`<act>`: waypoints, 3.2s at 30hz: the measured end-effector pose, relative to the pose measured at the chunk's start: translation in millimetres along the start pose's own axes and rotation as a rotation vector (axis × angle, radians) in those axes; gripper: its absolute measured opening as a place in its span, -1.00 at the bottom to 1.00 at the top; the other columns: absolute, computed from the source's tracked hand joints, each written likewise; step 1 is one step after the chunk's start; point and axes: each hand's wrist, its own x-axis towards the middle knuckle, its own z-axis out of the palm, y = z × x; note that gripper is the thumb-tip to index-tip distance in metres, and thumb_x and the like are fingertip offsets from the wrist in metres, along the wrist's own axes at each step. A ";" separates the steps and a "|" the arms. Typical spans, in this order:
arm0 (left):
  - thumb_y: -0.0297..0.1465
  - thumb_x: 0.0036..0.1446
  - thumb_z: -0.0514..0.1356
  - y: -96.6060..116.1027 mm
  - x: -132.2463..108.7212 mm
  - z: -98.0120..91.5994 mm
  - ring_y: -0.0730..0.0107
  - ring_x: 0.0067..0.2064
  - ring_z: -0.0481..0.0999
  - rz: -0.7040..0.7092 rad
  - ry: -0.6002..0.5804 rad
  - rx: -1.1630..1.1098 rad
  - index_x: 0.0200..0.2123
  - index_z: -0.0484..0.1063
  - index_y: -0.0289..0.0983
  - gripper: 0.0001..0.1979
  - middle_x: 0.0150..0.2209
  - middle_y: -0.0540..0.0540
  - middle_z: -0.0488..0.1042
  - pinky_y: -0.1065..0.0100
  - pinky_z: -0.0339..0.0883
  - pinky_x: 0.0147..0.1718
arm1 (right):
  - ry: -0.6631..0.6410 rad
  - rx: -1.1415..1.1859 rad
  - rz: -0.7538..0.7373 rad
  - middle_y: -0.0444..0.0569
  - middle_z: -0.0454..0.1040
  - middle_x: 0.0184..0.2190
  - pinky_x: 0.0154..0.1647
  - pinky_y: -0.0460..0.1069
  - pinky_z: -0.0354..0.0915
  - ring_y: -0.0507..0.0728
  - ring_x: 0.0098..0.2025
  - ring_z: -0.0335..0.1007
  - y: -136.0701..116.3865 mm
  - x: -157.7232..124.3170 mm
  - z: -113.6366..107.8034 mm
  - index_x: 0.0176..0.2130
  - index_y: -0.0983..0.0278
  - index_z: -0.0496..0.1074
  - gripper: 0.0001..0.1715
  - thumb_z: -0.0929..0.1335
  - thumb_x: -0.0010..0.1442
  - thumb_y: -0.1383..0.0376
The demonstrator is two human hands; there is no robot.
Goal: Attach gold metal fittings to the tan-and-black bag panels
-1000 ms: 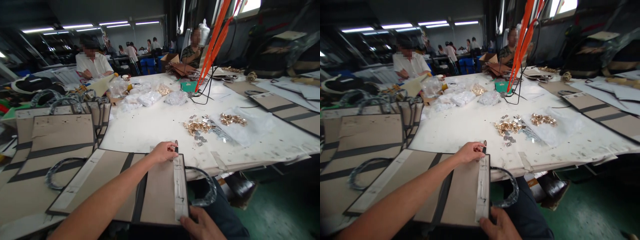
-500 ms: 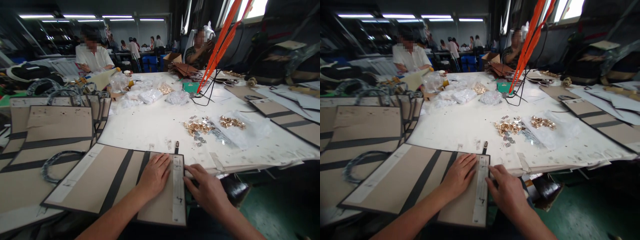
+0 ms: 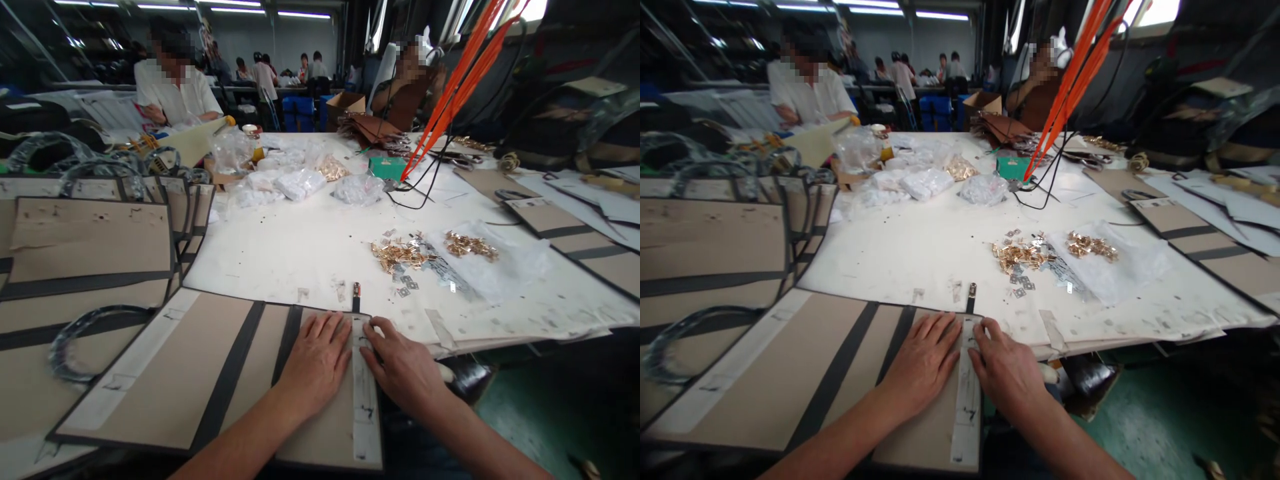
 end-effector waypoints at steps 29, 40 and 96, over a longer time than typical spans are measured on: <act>-0.34 0.45 0.07 -7.1 4.4 15.3 0.05 0.48 0.13 0.083 -0.035 0.002 0.44 0.17 -0.24 -0.46 0.46 -0.15 0.21 -0.10 0.05 0.44 | -0.129 0.019 0.033 0.15 0.52 -0.01 -0.27 0.07 0.47 0.28 -0.21 0.62 -13.6 20.0 -9.8 0.07 0.34 0.48 -0.69 0.27 0.46 0.27; -0.28 0.44 0.08 -10.5 3.2 17.6 0.08 0.47 0.17 0.051 -0.036 -0.074 0.48 0.11 -0.22 -0.40 0.47 -0.13 0.17 -0.10 0.05 0.45 | 0.177 0.208 0.215 -0.08 0.58 0.06 -0.02 -0.01 0.36 0.18 -0.03 0.57 89.5 33.9 -16.5 0.11 0.08 0.58 -0.67 0.36 0.41 0.19; -0.25 0.40 0.14 1.3 -4.5 6.8 0.13 0.49 0.12 -0.045 -0.014 -0.246 0.44 0.18 -0.22 -0.40 0.46 -0.17 0.21 -0.07 -0.06 0.47 | -0.211 0.788 0.337 -0.21 0.32 -0.73 -0.59 -0.10 0.08 0.02 -0.64 0.23 17.3 51.5 -16.0 -0.49 0.25 0.42 -0.80 0.38 0.14 0.25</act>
